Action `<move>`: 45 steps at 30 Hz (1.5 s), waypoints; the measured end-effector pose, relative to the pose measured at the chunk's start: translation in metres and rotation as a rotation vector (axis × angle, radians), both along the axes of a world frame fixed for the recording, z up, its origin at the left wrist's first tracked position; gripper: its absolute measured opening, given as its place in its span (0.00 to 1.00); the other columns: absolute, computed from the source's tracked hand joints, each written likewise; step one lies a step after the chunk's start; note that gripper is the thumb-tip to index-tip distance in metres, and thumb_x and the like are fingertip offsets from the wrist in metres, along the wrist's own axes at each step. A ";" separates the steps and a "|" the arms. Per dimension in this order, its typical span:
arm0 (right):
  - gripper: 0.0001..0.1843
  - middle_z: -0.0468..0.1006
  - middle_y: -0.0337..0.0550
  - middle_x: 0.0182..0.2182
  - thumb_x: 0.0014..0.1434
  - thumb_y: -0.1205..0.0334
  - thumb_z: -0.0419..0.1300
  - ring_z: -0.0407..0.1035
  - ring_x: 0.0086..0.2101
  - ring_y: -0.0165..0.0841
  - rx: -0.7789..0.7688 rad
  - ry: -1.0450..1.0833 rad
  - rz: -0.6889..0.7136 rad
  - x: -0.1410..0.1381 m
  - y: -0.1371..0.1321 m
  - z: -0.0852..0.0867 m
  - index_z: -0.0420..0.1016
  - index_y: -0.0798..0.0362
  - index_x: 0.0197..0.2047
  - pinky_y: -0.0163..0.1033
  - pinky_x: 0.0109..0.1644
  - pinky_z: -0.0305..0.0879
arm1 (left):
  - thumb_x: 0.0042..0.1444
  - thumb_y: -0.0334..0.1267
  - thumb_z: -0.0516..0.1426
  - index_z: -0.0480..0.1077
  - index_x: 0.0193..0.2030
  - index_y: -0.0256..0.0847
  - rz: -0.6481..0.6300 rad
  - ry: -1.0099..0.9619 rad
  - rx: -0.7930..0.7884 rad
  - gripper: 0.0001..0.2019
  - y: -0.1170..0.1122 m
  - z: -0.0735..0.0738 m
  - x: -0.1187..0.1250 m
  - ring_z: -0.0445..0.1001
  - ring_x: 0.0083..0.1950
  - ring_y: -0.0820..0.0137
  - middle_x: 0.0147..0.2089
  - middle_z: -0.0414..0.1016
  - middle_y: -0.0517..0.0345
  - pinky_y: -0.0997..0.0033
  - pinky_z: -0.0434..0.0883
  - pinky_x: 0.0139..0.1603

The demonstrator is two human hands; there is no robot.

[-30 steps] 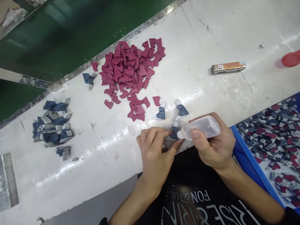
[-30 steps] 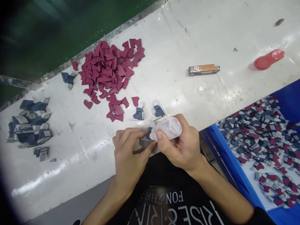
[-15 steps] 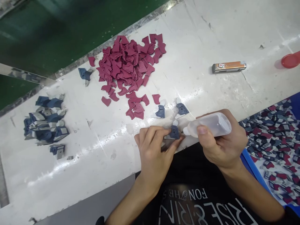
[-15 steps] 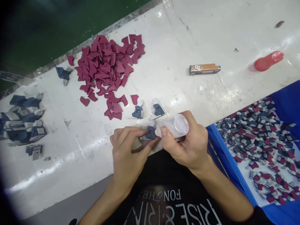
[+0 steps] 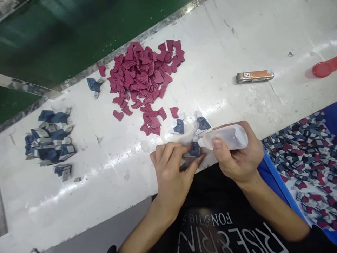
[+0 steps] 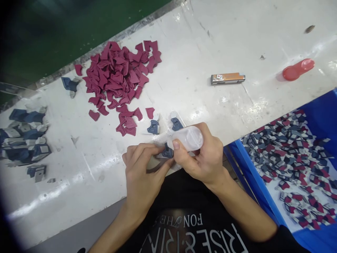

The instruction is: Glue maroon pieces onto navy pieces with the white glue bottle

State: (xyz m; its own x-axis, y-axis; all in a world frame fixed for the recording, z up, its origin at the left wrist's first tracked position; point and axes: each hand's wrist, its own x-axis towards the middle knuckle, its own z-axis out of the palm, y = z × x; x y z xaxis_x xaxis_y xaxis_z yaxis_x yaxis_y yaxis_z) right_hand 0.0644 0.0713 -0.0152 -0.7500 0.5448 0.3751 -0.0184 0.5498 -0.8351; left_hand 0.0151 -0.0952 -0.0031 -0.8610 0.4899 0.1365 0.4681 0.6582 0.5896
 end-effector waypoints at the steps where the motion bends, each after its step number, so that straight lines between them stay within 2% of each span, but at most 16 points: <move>1: 0.10 0.75 0.37 0.24 0.65 0.53 0.70 0.70 0.21 0.34 -0.002 0.001 0.005 0.001 0.000 0.000 0.75 0.46 0.41 0.36 0.18 0.62 | 0.61 0.38 0.71 0.73 0.43 0.47 0.000 0.004 0.000 0.12 0.000 0.000 0.000 0.71 0.48 0.64 0.42 0.79 0.63 0.58 0.63 0.52; 6: 0.08 0.74 0.33 0.22 0.66 0.56 0.68 0.69 0.19 0.31 0.007 0.003 0.068 0.002 0.001 0.004 0.74 0.47 0.41 0.34 0.19 0.64 | 0.62 0.40 0.70 0.73 0.44 0.46 -0.009 0.010 0.004 0.11 0.000 0.000 0.000 0.71 0.48 0.64 0.43 0.79 0.62 0.58 0.62 0.51; 9: 0.06 0.79 0.35 0.25 0.66 0.57 0.68 0.72 0.21 0.31 -0.011 0.006 0.104 0.001 -0.001 0.005 0.76 0.48 0.42 0.34 0.20 0.68 | 0.63 0.42 0.70 0.74 0.45 0.46 -0.021 0.017 0.005 0.11 -0.001 0.000 -0.001 0.71 0.49 0.64 0.43 0.79 0.62 0.58 0.62 0.50; 11: 0.06 0.82 0.37 0.29 0.66 0.56 0.68 0.74 0.23 0.32 -0.048 0.073 0.059 0.001 0.000 0.004 0.79 0.48 0.42 0.36 0.22 0.70 | 0.63 0.43 0.70 0.74 0.45 0.46 -0.025 0.039 0.003 0.11 0.000 -0.001 -0.001 0.71 0.48 0.64 0.43 0.79 0.61 0.58 0.62 0.50; 16: 0.09 0.82 0.40 0.32 0.61 0.54 0.74 0.75 0.26 0.36 -0.318 0.266 -0.109 -0.008 0.018 0.003 0.82 0.48 0.41 0.41 0.22 0.68 | 0.61 0.43 0.71 0.74 0.44 0.45 -0.013 0.070 0.008 0.12 0.001 -0.004 0.000 0.72 0.49 0.64 0.43 0.80 0.60 0.58 0.63 0.51; 20: 0.17 0.84 0.40 0.38 0.59 0.58 0.77 0.79 0.32 0.37 -0.452 0.140 0.025 -0.024 0.040 0.016 0.79 0.46 0.49 0.43 0.32 0.75 | 0.61 0.44 0.71 0.74 0.45 0.45 -0.018 0.087 0.007 0.13 0.000 -0.005 0.000 0.71 0.48 0.63 0.43 0.79 0.59 0.58 0.61 0.51; 22: 0.16 0.85 0.43 0.43 0.64 0.60 0.73 0.81 0.40 0.40 -0.410 0.099 0.088 -0.033 0.047 0.024 0.79 0.47 0.53 0.47 0.45 0.79 | 0.61 0.44 0.71 0.74 0.45 0.45 -0.022 0.080 0.011 0.13 0.000 -0.004 0.000 0.70 0.48 0.63 0.43 0.79 0.60 0.58 0.60 0.50; 24: 0.13 0.85 0.45 0.48 0.69 0.59 0.69 0.80 0.49 0.43 -0.290 0.054 0.109 -0.044 0.052 0.030 0.79 0.47 0.56 0.52 0.57 0.77 | 0.61 0.43 0.71 0.74 0.46 0.45 -0.027 0.075 0.018 0.13 -0.001 -0.004 0.001 0.69 0.48 0.62 0.42 0.78 0.60 0.59 0.60 0.50; 26: 0.14 0.83 0.46 0.54 0.71 0.56 0.67 0.78 0.55 0.45 -0.166 0.014 0.124 -0.054 0.055 0.030 0.77 0.44 0.58 0.54 0.61 0.74 | 0.61 0.41 0.71 0.75 0.46 0.46 -0.028 0.079 0.027 0.12 -0.001 -0.005 0.001 0.69 0.47 0.63 0.42 0.78 0.61 0.59 0.59 0.50; 29: 0.20 0.80 0.47 0.57 0.69 0.54 0.68 0.77 0.55 0.46 -0.088 -0.017 0.173 -0.069 0.060 0.023 0.72 0.44 0.62 0.54 0.59 0.76 | 0.62 0.39 0.70 0.75 0.47 0.45 -0.018 0.083 0.040 0.11 -0.002 -0.005 0.002 0.69 0.47 0.63 0.42 0.77 0.61 0.59 0.59 0.51; 33: 0.20 0.82 0.49 0.55 0.69 0.55 0.67 0.78 0.55 0.48 0.023 -0.138 0.213 -0.079 0.065 0.010 0.70 0.46 0.61 0.57 0.60 0.76 | 0.63 0.39 0.69 0.75 0.47 0.45 -0.012 0.079 0.057 0.10 -0.004 -0.005 0.004 0.69 0.47 0.63 0.42 0.77 0.61 0.59 0.58 0.51; 37: 0.25 0.77 0.54 0.62 0.68 0.55 0.67 0.75 0.59 0.51 0.113 -0.214 0.145 -0.072 0.066 0.008 0.70 0.48 0.64 0.60 0.62 0.74 | 0.63 0.39 0.69 0.76 0.47 0.45 0.005 0.076 0.089 0.09 -0.005 -0.005 0.005 0.69 0.47 0.64 0.42 0.77 0.61 0.60 0.58 0.50; 40: 0.33 0.71 0.60 0.63 0.64 0.55 0.70 0.74 0.57 0.51 0.156 -0.183 0.007 -0.056 0.059 0.016 0.66 0.52 0.67 0.56 0.54 0.77 | 0.63 0.38 0.69 0.76 0.47 0.44 0.019 0.080 0.110 0.09 -0.005 -0.007 0.006 0.69 0.46 0.64 0.42 0.77 0.61 0.60 0.58 0.50; 41: 0.31 0.72 0.59 0.61 0.64 0.56 0.70 0.75 0.54 0.49 0.170 -0.160 -0.051 -0.051 0.053 0.021 0.67 0.52 0.66 0.54 0.50 0.77 | 0.63 0.39 0.69 0.76 0.47 0.44 0.021 0.081 0.113 0.09 -0.005 -0.007 0.006 0.69 0.46 0.64 0.42 0.77 0.61 0.60 0.59 0.50; 43: 0.17 0.76 0.52 0.51 0.66 0.61 0.68 0.75 0.46 0.44 0.233 -0.112 -0.088 -0.043 0.041 0.032 0.72 0.51 0.57 0.50 0.45 0.74 | 0.64 0.39 0.69 0.75 0.47 0.44 0.019 0.078 0.117 0.09 -0.005 -0.008 0.007 0.69 0.46 0.64 0.42 0.77 0.61 0.60 0.59 0.50; 45: 0.05 0.79 0.46 0.42 0.70 0.65 0.65 0.73 0.43 0.42 0.318 -0.091 0.027 -0.043 0.026 0.042 0.76 0.50 0.49 0.49 0.47 0.72 | 0.65 0.39 0.68 0.75 0.48 0.44 0.009 0.074 0.118 0.09 -0.004 -0.009 0.007 0.69 0.47 0.63 0.43 0.78 0.60 0.60 0.59 0.50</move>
